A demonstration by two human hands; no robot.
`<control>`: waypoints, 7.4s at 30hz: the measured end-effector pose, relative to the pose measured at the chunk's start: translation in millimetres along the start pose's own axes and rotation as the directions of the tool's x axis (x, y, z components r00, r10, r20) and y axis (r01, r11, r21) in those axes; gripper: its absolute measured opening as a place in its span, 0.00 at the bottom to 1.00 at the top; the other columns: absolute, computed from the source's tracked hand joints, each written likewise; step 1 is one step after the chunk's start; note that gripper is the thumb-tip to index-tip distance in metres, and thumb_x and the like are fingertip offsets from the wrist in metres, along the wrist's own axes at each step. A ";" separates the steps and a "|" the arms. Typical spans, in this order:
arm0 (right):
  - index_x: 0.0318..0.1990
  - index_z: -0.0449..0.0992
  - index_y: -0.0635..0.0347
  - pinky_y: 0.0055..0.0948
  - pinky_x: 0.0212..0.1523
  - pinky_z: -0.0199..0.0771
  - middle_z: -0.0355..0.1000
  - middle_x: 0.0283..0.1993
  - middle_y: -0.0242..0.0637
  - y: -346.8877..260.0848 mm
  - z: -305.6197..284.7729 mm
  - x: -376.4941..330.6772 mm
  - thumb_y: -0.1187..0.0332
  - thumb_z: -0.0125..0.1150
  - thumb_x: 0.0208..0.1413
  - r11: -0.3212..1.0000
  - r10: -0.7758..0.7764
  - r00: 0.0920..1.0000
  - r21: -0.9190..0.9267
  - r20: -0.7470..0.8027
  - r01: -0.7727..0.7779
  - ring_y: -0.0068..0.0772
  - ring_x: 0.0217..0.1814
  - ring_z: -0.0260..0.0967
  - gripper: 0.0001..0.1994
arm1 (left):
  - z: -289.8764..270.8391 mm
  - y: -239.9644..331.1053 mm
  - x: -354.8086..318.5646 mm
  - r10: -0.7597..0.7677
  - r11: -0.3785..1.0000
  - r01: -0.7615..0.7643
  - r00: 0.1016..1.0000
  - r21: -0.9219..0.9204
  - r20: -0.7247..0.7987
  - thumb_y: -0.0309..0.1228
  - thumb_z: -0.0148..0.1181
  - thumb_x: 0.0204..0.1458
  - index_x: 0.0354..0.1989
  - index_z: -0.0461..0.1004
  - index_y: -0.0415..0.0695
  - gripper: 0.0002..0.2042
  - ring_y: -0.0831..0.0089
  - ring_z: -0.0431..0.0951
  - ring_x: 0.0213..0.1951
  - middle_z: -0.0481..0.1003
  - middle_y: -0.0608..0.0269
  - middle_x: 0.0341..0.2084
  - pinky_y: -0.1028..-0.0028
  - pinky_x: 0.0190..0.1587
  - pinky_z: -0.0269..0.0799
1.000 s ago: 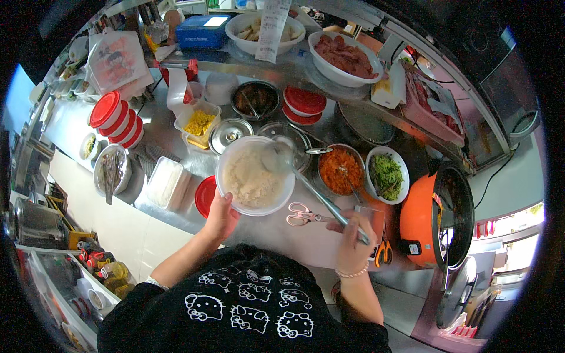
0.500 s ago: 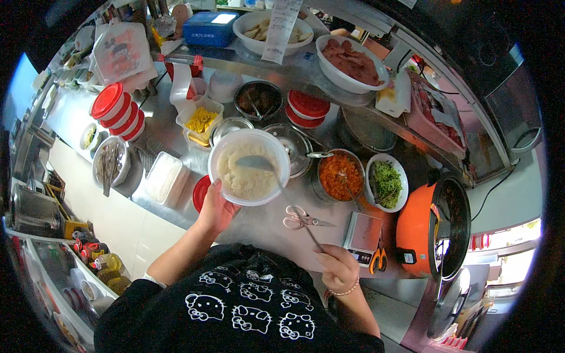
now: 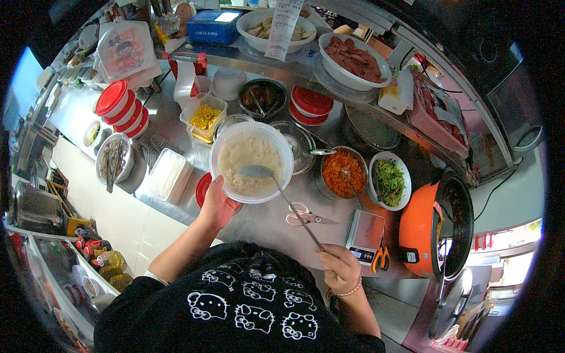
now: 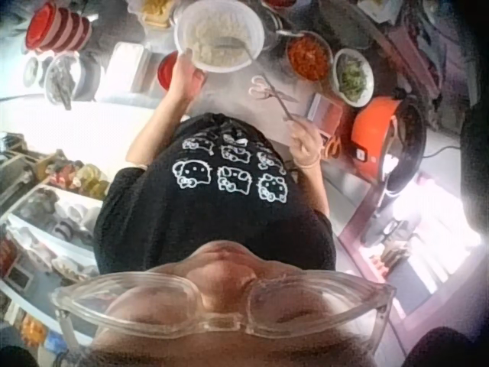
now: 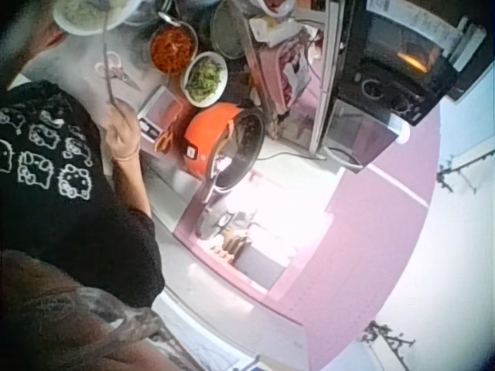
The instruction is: The person assembles a takeout meal by placing rice in a bowl, adding cooked meat, vegetables, and sauce, then covering it with a lid. They repeat the process for a second bowl, using a microwave to heat rice and a ladle to add sauce.
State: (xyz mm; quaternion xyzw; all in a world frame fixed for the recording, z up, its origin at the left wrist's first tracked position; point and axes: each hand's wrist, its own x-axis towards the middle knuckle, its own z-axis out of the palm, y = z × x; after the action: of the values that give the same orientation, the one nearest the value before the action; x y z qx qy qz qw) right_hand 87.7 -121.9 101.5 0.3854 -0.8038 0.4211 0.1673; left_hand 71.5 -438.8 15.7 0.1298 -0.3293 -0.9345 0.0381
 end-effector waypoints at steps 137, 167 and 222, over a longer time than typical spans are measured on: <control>0.68 0.53 0.59 0.46 0.65 0.56 0.61 0.64 0.50 188.6 333.1 287.3 0.44 0.52 0.57 0.427 0.858 0.501 -0.699 0.114 -0.573 0.51 0.67 0.56 0.38 | -155.5 127.4 -69.5 0.015 0.995 0.002 0.985 0.097 -0.174 0.61 0.58 0.40 0.67 0.50 0.42 0.49 0.55 0.64 0.61 0.60 0.52 0.62 0.55 0.62 0.62; 0.56 0.70 0.62 0.42 0.54 0.74 0.70 0.53 0.52 257.1 304.8 291.6 0.66 0.55 0.58 0.512 0.789 0.568 -0.761 0.234 -0.399 0.49 0.53 0.71 0.19 | -194.7 162.9 -5.0 -0.099 0.993 0.106 0.986 0.051 -0.132 0.54 0.57 0.49 0.66 0.50 0.39 0.43 0.54 0.64 0.61 0.61 0.50 0.61 0.53 0.62 0.62; 0.42 0.71 0.69 0.12 0.18 0.52 0.69 0.33 0.32 -18.1 218.2 193.6 0.71 0.54 0.59 -0.106 0.487 0.195 0.279 0.851 -0.954 0.12 0.20 0.55 0.09 | -160.4 134.9 18.0 0.044 0.998 -0.046 0.997 -0.042 -0.066 0.37 0.47 0.59 0.69 0.43 0.46 0.31 0.64 0.57 0.65 0.55 0.56 0.65 0.62 0.65 0.55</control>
State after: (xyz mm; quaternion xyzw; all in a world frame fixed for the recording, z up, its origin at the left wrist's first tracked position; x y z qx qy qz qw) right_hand -11.6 -396.7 97.7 -0.0456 -0.5694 0.6327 -0.5229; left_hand 95.2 -644.1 -24.0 0.1519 -0.3104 -0.9356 0.0727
